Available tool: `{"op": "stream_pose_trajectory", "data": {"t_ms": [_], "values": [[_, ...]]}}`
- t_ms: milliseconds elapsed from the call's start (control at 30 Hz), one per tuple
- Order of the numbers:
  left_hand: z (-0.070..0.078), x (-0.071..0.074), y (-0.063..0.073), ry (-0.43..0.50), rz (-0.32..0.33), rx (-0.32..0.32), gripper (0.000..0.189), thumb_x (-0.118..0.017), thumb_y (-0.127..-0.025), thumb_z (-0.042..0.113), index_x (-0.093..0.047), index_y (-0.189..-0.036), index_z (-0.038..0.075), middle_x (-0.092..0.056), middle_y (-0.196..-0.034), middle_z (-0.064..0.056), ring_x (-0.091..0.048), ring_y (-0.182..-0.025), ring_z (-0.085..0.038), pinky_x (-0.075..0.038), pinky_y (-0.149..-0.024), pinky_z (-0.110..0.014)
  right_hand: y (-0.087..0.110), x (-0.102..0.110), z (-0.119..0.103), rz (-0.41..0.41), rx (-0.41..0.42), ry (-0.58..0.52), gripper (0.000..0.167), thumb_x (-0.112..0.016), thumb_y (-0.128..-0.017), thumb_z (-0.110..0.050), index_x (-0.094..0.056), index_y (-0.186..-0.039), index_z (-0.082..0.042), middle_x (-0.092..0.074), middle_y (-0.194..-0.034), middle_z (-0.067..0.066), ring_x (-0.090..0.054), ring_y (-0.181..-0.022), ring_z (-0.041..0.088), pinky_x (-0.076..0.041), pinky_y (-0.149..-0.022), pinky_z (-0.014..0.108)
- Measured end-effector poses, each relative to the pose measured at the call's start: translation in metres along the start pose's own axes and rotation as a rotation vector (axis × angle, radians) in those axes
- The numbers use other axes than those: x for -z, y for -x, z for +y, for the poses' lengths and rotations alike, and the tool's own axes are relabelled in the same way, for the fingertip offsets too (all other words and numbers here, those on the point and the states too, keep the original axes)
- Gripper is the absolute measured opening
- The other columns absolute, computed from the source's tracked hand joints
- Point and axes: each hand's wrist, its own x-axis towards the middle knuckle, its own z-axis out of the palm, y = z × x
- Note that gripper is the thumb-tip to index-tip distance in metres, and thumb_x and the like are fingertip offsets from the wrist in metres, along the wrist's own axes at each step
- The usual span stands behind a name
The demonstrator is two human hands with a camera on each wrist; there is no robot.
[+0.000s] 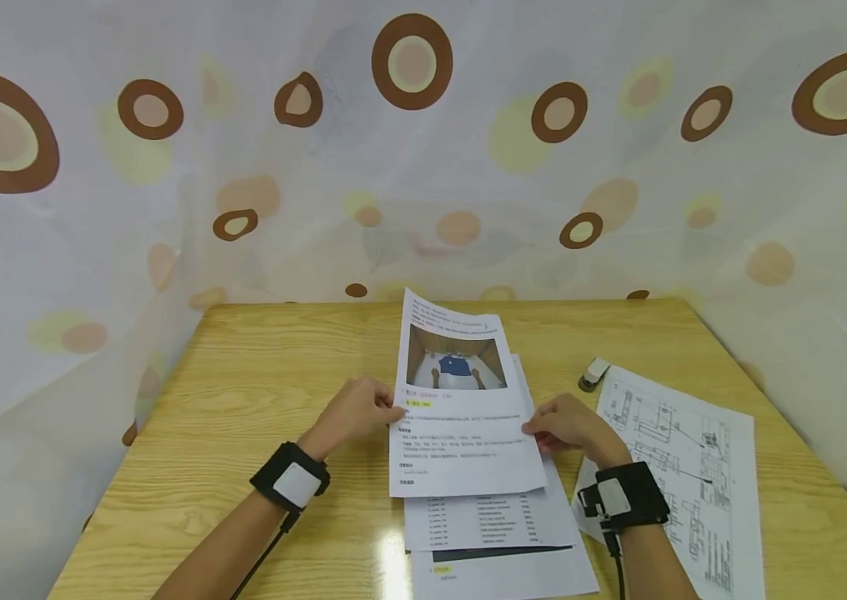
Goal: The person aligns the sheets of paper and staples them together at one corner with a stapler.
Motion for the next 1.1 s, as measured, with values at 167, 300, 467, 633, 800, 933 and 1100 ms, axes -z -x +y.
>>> {"op": "stream_pose_trajectory", "data": {"t_ms": [167, 300, 467, 633, 800, 933, 1100], "values": [[0.001, -0.003, 0.003, 0.016, -0.033, -0.03, 0.02, -0.074, -0.089, 0.013, -0.068, -0.07, 0.01, -0.064, -0.074, 0.002, -0.047, -0.054, -0.01, -0.032, -0.051, -0.023, 0.005, 0.003, 0.005, -0.016, -0.008, 0.0, 0.014, -0.07, -0.091, -0.01, -0.074, -0.087, 0.002, -0.066, -0.073, 0.005, -0.059, -0.057, 0.012, -0.048, -0.057, 0.023], [0.003, -0.004, 0.004, 0.041, -0.057, -0.041, 0.016, -0.075, -0.088, 0.013, -0.071, -0.074, 0.009, -0.066, -0.075, 0.002, -0.048, -0.055, -0.01, -0.032, -0.05, -0.023, 0.007, 0.004, 0.008, -0.02, -0.011, 0.001, 0.013, -0.071, -0.09, -0.01, -0.073, -0.085, 0.002, -0.066, -0.071, 0.005, -0.058, -0.055, 0.011, -0.048, -0.055, 0.022], [0.003, -0.007, 0.005, 0.028, -0.084, -0.036, 0.014, -0.076, -0.087, 0.014, -0.073, -0.074, 0.009, -0.067, -0.073, 0.004, -0.046, -0.054, -0.009, -0.031, -0.05, -0.023, 0.009, 0.005, 0.011, -0.027, -0.029, 0.027, 0.014, -0.071, -0.09, -0.01, -0.074, -0.084, 0.001, -0.065, -0.07, 0.004, -0.058, -0.054, 0.011, -0.048, -0.054, 0.022], [0.004, -0.009, 0.005, 0.015, -0.096, -0.031, 0.013, -0.077, -0.087, 0.014, -0.074, -0.075, 0.009, -0.066, -0.071, 0.004, -0.046, -0.053, -0.009, -0.03, -0.049, -0.024, 0.011, 0.005, 0.012, -0.022, -0.025, 0.028, 0.013, -0.071, -0.09, -0.01, -0.075, -0.085, 0.001, -0.066, -0.07, 0.006, -0.06, -0.055, 0.011, -0.049, -0.054, 0.022], [0.004, -0.011, 0.004, 0.001, -0.098, -0.053, 0.015, -0.077, -0.087, 0.014, -0.072, -0.073, 0.009, -0.065, -0.07, 0.004, -0.044, -0.052, -0.009, -0.03, -0.049, -0.023, 0.014, 0.006, 0.014, -0.029, -0.025, 0.031, 0.013, -0.071, -0.09, -0.01, -0.075, -0.086, 0.002, -0.066, -0.07, 0.006, -0.059, -0.054, 0.011, -0.048, -0.054, 0.022], [0.005, -0.013, 0.003, -0.004, -0.106, -0.056, 0.018, -0.077, -0.087, 0.012, -0.07, -0.071, 0.008, -0.064, -0.07, 0.003, -0.044, -0.051, -0.009, -0.03, -0.048, -0.023, 0.016, 0.006, 0.016, -0.032, -0.045, 0.035, 0.012, -0.072, -0.089, -0.01, -0.074, -0.083, 0.0, -0.064, -0.067, 0.004, -0.057, -0.052, 0.01, -0.047, -0.052, 0.02], [0.009, -0.017, 0.004, -0.005, -0.123, -0.041, 0.016, -0.077, -0.087, 0.013, -0.071, -0.073, 0.007, -0.065, -0.072, 0.002, -0.047, -0.052, -0.009, -0.032, -0.048, -0.023, 0.016, 0.007, 0.018, -0.038, -0.07, 0.022, 0.015, -0.074, -0.087, -0.009, -0.072, -0.076, 0.0, -0.06, -0.059, 0.004, -0.056, -0.049, 0.01, -0.047, -0.051, 0.02]]}}
